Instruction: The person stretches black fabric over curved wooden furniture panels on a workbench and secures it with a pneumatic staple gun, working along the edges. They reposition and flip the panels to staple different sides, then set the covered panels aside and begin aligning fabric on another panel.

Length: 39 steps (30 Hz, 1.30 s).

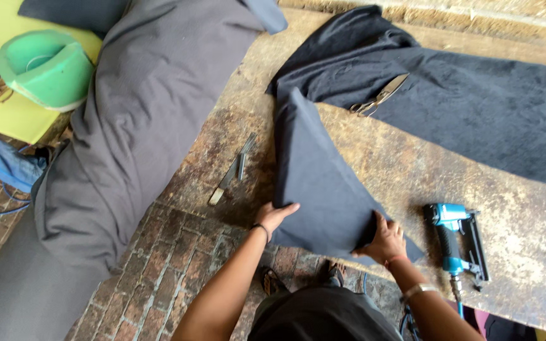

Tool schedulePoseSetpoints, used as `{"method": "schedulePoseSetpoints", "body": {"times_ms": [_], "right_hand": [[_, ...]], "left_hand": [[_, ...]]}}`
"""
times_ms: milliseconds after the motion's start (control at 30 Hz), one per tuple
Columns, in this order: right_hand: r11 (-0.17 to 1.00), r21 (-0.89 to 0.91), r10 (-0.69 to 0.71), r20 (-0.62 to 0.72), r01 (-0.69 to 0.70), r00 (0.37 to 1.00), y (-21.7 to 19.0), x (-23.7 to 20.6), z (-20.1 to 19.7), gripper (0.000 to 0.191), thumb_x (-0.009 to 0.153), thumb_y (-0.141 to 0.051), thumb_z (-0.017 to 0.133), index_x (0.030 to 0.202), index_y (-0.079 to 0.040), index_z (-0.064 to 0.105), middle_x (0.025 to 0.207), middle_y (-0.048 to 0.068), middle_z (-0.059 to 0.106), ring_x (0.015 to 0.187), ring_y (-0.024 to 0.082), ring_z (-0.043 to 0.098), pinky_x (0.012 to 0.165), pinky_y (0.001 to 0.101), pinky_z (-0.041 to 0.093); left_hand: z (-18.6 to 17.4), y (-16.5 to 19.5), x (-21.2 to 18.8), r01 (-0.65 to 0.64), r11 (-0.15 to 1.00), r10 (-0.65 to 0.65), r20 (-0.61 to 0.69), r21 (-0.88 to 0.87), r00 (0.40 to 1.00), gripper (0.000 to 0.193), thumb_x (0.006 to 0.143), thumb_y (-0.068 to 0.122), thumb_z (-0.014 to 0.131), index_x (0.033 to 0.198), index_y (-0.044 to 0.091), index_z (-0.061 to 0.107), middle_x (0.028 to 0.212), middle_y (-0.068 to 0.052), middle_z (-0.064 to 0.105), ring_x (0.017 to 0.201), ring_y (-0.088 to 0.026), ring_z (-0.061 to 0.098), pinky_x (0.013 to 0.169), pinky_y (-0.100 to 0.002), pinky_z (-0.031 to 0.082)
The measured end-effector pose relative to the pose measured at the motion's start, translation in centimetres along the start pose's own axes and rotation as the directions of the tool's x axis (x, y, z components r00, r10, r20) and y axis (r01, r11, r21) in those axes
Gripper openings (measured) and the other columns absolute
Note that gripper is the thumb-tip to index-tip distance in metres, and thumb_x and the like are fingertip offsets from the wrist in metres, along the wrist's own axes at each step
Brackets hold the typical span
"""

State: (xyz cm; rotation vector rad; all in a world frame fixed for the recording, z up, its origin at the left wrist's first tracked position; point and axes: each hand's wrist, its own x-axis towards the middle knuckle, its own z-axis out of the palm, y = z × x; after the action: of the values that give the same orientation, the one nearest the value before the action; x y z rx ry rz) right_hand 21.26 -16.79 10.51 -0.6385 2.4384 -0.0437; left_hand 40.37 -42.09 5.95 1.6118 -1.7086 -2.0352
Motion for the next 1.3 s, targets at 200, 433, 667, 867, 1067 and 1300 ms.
{"method": "schedulePoseSetpoints", "body": {"times_ms": [200,433,667,867,1067,1300], "right_hand": [[0.981,0.149,-0.112,-0.069,0.121,0.991,0.5,-0.4,-1.3,0.146,0.045,-0.046,0.104,0.161,-0.018,0.018,0.152,0.017,0.038,0.146,0.035,0.033,0.123,0.0454,0.034],[0.824,0.334,-0.240,-0.527,0.458,0.815,-5.0,2.5,-7.9,0.095,0.078,-0.037,0.085,0.153,-0.006,0.035,0.152,0.022,0.040,0.141,0.037,0.039,0.117,0.0490,0.034],[0.835,0.394,-0.184,-0.459,0.385,0.869,1.1,4.4,-4.9,0.072,0.082,-0.044,0.078,0.140,-0.008,0.055,0.147,0.015,0.052,0.138,0.032,0.048,0.116,0.0429,0.040],[0.970,-0.082,-0.231,-0.593,0.227,0.771,15.7,1.6,5.7,0.069,0.080,-0.042,0.070,0.137,-0.004,0.057,0.139,0.020,0.059,0.131,0.037,0.052,0.110,0.0482,0.040],[0.975,-0.221,-0.052,-0.172,0.013,0.984,20.3,0.7,8.0,0.046,0.101,-0.048,0.051,0.127,-0.014,0.069,0.129,0.017,0.069,0.122,0.036,0.061,0.109,0.0473,0.044],[0.943,-0.329,-0.209,-0.464,0.052,0.861,25.6,1.8,3.3,0.089,0.076,-0.054,0.070,0.153,-0.015,0.047,0.161,0.010,0.036,0.151,0.028,0.029,0.120,0.0507,0.022]], "left_hand": [[0.0,3.7,-4.4,-0.123,0.956,0.112,-0.053,-0.267,0.992,0.066,0.065,0.031,0.092,0.116,-0.003,0.068,0.104,-0.013,0.077,0.099,-0.030,0.074,0.086,-0.040,0.061],[-1.7,19.0,-6.5,-0.464,0.871,0.492,-0.316,0.164,0.811,0.093,0.064,0.044,0.093,0.134,-0.001,0.051,0.107,-0.013,0.073,0.095,-0.026,0.075,0.082,-0.040,0.063],[2.5,18.9,-5.6,-0.590,0.279,0.956,-0.163,0.758,0.243,0.036,0.081,0.027,0.092,0.092,0.013,0.061,0.093,-0.006,0.072,0.083,-0.023,0.067,0.066,-0.036,0.057],[4.7,4.7,-5.3,-0.682,-0.031,0.927,0.276,0.731,0.253,0.041,0.061,-0.003,0.079,0.097,0.011,0.066,0.107,-0.006,0.070,0.108,-0.029,0.061,0.101,-0.043,0.048],[3.9,-3.0,-3.6,-0.709,0.087,0.898,0.254,0.700,0.360,0.033,0.066,-0.009,0.072,0.093,0.009,0.065,0.115,-0.009,0.066,0.121,-0.032,0.059,0.109,-0.043,0.046],[3.2,-5.1,-2.5,-0.527,0.278,0.790,0.121,0.803,0.601,0.031,0.066,-0.013,0.065,0.086,0.011,0.064,0.117,-0.012,0.062,0.121,-0.034,0.054,0.098,-0.044,0.047]]}}
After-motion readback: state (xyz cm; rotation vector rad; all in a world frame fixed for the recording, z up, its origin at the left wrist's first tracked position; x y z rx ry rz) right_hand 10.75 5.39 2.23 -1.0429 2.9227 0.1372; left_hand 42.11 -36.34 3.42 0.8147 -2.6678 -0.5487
